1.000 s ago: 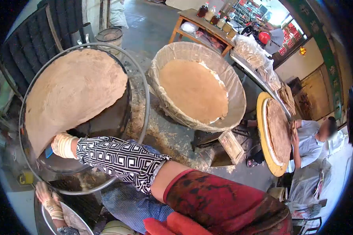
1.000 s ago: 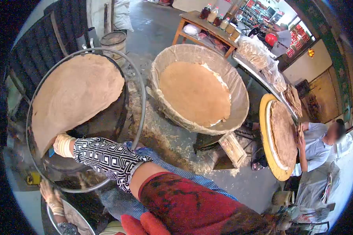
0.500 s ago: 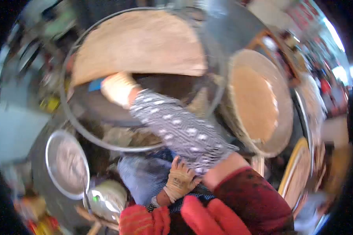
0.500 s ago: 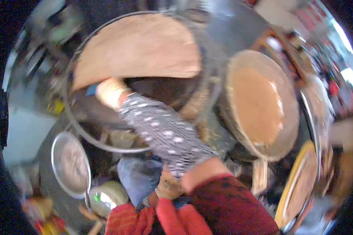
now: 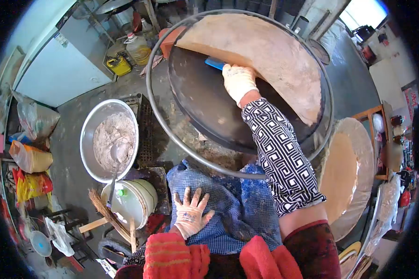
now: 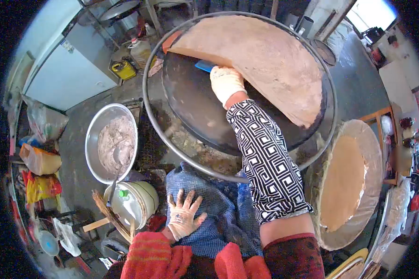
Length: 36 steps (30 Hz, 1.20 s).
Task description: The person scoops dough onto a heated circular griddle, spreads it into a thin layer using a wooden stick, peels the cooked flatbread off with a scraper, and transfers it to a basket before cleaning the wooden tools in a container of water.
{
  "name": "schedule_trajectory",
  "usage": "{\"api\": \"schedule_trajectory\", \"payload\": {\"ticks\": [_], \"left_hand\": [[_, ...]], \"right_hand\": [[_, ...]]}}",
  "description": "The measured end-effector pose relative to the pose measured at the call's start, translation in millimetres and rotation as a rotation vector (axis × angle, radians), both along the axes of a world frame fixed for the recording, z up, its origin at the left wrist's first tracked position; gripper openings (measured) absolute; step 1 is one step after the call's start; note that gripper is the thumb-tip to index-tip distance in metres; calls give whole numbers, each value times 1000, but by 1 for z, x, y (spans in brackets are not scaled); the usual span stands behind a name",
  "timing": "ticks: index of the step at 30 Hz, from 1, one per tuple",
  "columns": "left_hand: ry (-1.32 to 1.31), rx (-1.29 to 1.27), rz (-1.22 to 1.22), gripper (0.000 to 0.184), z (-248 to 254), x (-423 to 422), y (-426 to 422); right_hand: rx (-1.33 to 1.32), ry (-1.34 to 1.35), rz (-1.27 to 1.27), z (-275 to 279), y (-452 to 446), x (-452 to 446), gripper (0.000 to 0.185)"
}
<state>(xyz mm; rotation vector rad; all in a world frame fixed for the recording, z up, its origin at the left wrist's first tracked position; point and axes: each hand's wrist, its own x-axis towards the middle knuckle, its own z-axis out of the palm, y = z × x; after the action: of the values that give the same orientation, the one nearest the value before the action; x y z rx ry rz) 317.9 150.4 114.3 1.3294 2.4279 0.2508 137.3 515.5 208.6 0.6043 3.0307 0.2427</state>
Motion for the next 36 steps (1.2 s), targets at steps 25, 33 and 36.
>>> {"api": "schedule_trajectory", "payload": {"ticks": [25,33,36], "left_hand": [[14,-97,-1,64,-12,0,10],[104,-1,-54,59,-17,5,7],[63,167,16,58,-19,0,4]], "right_hand": [[31,153,-455,-70,177,114,35],[156,563,-431,-57,12,438,29],[-131,577,-786,-74,-112,546,39]]}}
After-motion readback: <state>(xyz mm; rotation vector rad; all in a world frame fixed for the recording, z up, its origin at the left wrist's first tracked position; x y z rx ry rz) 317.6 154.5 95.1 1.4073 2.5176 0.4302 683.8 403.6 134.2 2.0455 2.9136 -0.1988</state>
